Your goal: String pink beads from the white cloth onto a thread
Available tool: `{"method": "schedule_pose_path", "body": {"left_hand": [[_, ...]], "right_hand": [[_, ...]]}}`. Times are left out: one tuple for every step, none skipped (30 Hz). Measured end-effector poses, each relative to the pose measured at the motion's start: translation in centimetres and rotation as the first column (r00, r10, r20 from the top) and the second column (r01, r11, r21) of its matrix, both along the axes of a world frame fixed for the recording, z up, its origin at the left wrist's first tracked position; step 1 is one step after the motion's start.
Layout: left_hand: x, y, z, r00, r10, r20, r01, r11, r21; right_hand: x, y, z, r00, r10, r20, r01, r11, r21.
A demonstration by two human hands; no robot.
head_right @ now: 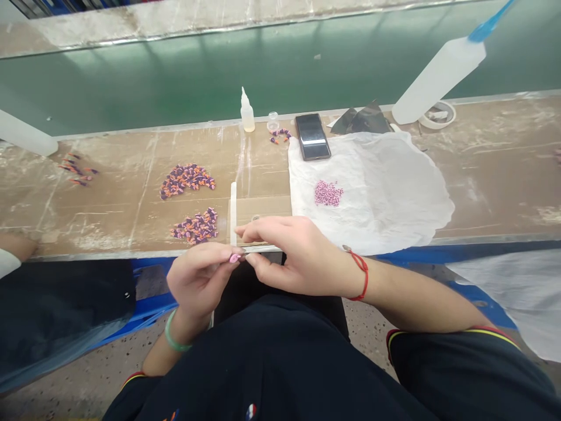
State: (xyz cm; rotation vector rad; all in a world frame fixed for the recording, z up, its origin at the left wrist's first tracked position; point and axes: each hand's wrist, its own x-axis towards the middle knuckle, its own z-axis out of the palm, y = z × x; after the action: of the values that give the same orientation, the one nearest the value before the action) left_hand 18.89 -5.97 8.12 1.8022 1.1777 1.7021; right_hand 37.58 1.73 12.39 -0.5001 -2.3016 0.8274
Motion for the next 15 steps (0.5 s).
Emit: {"method": "schedule_pose_path", "body": {"left_hand": [[0.0, 0.1, 0.1, 0.999, -0.002, -0.037, 0.003, 0.999, 0.044], [0.0, 0.2, 0.2, 0.998, -0.004, -0.060, 0.009, 0.997, 0.074], [-0.1, 0.3, 0.3, 0.997, -0.001, -0.074, 0.008, 0.996, 0.090], [-0.2, 0.5, 0.4, 0.996, 0.008, -0.092, 0.000, 0.996, 0.094], [-0.5, 0.6, 0.4, 0.992, 0.023, -0.126, -0.012, 0.996, 0.083], [-1.1, 0.9, 0.3, 0.983, 0.038, -0.180, -0.029, 0.998, 0.054], [-1.8, 1.1, 0.1, 0.966, 0.053, -0.254, -0.052, 0.999, 0.008], [-2.8, 1.4, -0.2, 0.938, 0.060, -0.342, -0.082, 0.995, -0.052], [-4.0, 1.8, -0.6, 0.900, 0.057, -0.432, -0.120, 0.986, -0.119], [-5.3, 2.2, -1.0, 0.859, 0.045, -0.510, -0.162, 0.969, -0.187], [-6.7, 2.6, -1.5, 0.823, 0.026, -0.567, -0.205, 0.945, -0.254], [-8.0, 3.1, -1.9, 0.795, 0.004, -0.606, -0.241, 0.919, -0.311], [-9.3, 3.7, -2.4, 0.775, -0.022, -0.632, -0.267, 0.894, -0.360], [-10.4, 4.4, -2.7, 0.762, -0.045, -0.646, -0.284, 0.873, -0.397], [-11.3, 5.2, -3.1, 0.756, -0.058, -0.652, -0.296, 0.858, -0.419]], "right_hand": [[0.2, 0.1, 0.0, 1.000, -0.016, -0.006, 0.016, 1.000, 0.020], [0.4, 0.3, 0.0, 1.000, -0.031, -0.005, 0.031, 0.999, 0.037], [0.6, 0.4, -0.1, 0.999, -0.045, 0.000, 0.045, 0.998, 0.049], [0.8, 0.6, -0.1, 0.998, -0.057, 0.007, 0.057, 0.997, 0.056], [1.0, 0.8, -0.3, 0.997, -0.070, 0.012, 0.069, 0.996, 0.056], [1.2, 0.9, -0.5, 0.996, -0.086, 0.014, 0.085, 0.995, 0.050], [1.5, 1.1, -0.7, 0.994, -0.108, 0.014, 0.107, 0.994, 0.038], [1.7, 1.3, -1.0, 0.991, -0.135, 0.014, 0.135, 0.991, 0.025], [2.0, 1.5, -1.4, 0.986, -0.168, 0.017, 0.167, 0.986, 0.011], [2.4, 1.7, -1.8, 0.979, -0.200, 0.024, 0.200, 0.980, -0.001], [2.7, 1.9, -2.3, 0.973, -0.229, 0.036, 0.230, 0.973, -0.011], [3.1, 2.0, -2.8, 0.966, -0.253, 0.051, 0.254, 0.967, -0.017], [3.5, 2.2, -3.2, 0.960, -0.272, 0.066, 0.274, 0.962, -0.021], [3.8, 2.4, -3.6, 0.954, -0.288, 0.077, 0.291, 0.956, -0.025], [4.1, 2.5, -3.9, 0.949, -0.303, 0.085, 0.306, 0.952, -0.028]]}}
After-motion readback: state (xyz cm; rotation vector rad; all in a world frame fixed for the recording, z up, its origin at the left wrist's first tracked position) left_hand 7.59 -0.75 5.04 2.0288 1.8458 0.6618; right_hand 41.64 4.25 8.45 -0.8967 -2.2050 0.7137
